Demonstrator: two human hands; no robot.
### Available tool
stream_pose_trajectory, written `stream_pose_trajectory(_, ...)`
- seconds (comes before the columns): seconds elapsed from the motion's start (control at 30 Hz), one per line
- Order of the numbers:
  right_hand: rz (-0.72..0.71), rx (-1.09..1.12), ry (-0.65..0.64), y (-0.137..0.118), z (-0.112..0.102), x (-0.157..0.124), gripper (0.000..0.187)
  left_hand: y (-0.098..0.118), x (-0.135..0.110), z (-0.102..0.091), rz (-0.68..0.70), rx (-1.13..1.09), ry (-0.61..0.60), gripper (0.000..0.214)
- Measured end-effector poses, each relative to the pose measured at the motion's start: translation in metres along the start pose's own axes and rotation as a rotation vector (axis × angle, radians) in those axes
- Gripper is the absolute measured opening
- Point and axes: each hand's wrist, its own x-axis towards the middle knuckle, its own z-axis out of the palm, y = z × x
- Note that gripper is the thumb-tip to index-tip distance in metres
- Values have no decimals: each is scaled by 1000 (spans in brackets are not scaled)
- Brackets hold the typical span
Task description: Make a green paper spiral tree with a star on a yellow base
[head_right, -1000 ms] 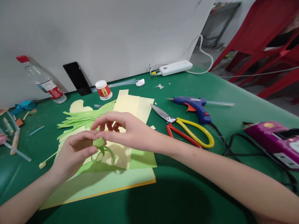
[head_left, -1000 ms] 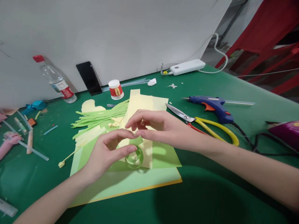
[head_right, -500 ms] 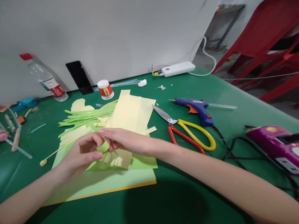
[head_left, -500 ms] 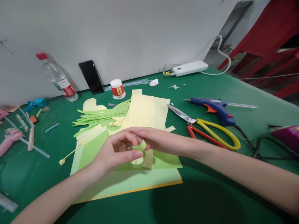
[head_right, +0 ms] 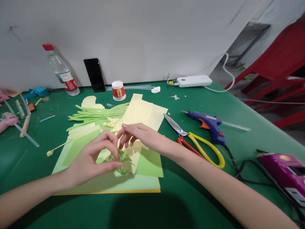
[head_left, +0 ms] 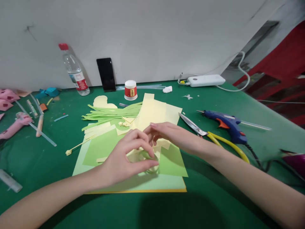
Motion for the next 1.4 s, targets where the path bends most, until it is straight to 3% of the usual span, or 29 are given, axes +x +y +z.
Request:
stream_pose_trajectory(0.17, -75, -324, 143, 5, 21, 18, 23, -13, -41, 5, 166, 150, -27, 6)
stream_pose_trajectory(0.27, -186, -498, 112, 5, 41, 48, 13, -22, -55, 7, 293, 187, -49, 9)
stream_pose_trajectory(0.47, -421, -796, -6, 3, 87, 124, 16, -35, -58, 7, 462, 220, -102, 11)
stream_pose_trajectory(0.6, -463, -877, -57, 4, 112, 154, 13, -40, -62, 9, 507, 231, -158, 9)
stream_pose_trajectory(0.77, -464, -774, -66, 5, 126, 166, 14, -43, -64, 10, 463, 219, -175, 6)
stream_pose_trajectory(0.93, -396, -454, 26, -5, 111, 140, 15, -41, -63, 10, 370, 151, -159, 7)
stream_pose_trajectory(1.03, -270, -201, 120, -11, 88, 99, 15, -38, -65, 9, 289, 159, -175, 11)
stream_pose_trajectory(1.23, -13, 187, 183, -15, 52, 6, 28, -33, -62, 5, 43, 111, -257, 25)
stream_pose_trajectory(1.4, 142, 502, 235, -17, 40, -33, 23, -19, -46, -4, -145, 51, -268, 25)
